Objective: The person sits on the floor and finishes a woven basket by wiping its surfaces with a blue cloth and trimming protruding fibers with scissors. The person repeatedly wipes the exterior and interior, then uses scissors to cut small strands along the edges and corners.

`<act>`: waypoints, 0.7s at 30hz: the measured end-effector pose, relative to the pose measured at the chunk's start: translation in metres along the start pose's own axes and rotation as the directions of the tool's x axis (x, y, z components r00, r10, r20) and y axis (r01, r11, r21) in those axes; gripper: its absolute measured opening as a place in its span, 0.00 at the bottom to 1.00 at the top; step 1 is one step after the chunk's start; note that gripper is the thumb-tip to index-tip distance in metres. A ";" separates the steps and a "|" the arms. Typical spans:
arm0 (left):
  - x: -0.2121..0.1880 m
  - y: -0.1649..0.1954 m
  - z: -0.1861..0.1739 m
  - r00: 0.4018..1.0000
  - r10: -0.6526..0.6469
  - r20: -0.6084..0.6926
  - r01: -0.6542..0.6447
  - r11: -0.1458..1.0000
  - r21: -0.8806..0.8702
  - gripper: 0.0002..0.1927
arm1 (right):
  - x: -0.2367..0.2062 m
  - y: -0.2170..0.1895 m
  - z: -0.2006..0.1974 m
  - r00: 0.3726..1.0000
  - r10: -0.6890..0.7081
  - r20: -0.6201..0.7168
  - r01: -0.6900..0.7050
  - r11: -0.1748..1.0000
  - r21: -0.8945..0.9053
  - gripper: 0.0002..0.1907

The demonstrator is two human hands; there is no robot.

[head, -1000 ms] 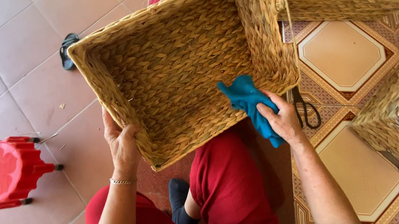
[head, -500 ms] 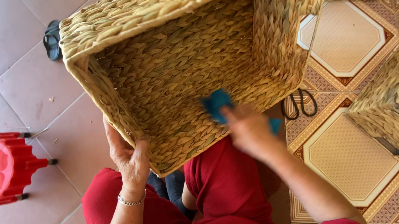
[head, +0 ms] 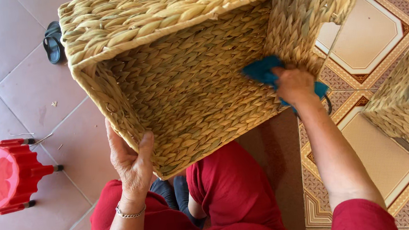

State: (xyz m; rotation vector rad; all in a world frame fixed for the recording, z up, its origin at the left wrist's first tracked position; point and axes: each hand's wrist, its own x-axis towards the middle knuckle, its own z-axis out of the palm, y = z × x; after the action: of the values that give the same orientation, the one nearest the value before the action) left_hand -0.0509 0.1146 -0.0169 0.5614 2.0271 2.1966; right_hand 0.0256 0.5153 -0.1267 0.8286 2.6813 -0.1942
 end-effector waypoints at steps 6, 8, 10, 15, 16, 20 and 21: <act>-0.006 -0.002 0.000 0.999 0.001 -0.033 0.003 0.994 0.110 0.43 | -0.032 -0.103 0.006 0.975 -0.170 0.145 0.177 0.984 -0.036 0.07; -0.010 -0.003 0.000 0.998 0.032 -0.048 -0.025 0.989 0.145 0.42 | -0.074 -0.168 0.011 0.887 -0.433 0.158 0.446 0.893 -0.059 0.08; -0.013 -0.004 0.001 0.996 0.082 -0.014 -0.081 0.993 0.083 0.39 | -0.127 -0.204 0.019 0.672 -0.678 -0.297 0.718 0.695 0.037 0.24; -0.020 -0.011 -0.004 0.999 0.021 -0.024 -0.020 0.999 0.033 0.39 | -0.130 -0.190 0.023 0.550 -0.701 -0.455 0.826 0.537 0.172 0.24; -0.020 -0.013 -0.003 0.999 0.013 -0.039 -0.012 1.000 0.024 0.39 | -0.113 -0.170 0.022 0.608 -0.665 -0.433 0.775 0.614 0.146 0.22; -0.017 -0.020 -0.006 0.998 -0.035 -0.060 0.030 0.997 -0.077 0.42 | -0.021 -0.066 0.012 0.958 -0.266 0.109 0.259 0.963 0.074 0.34; -0.016 -0.021 -0.007 0.999 -0.015 -0.047 0.013 0.999 -0.045 0.42 | -0.009 -0.046 0.013 0.989 -0.119 0.092 0.116 0.992 0.044 0.32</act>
State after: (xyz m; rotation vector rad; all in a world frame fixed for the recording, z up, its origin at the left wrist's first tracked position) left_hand -0.0414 0.1054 -0.0406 0.4934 1.9923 2.2618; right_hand 0.0103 0.4697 -0.1344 0.6553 2.6462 -0.3060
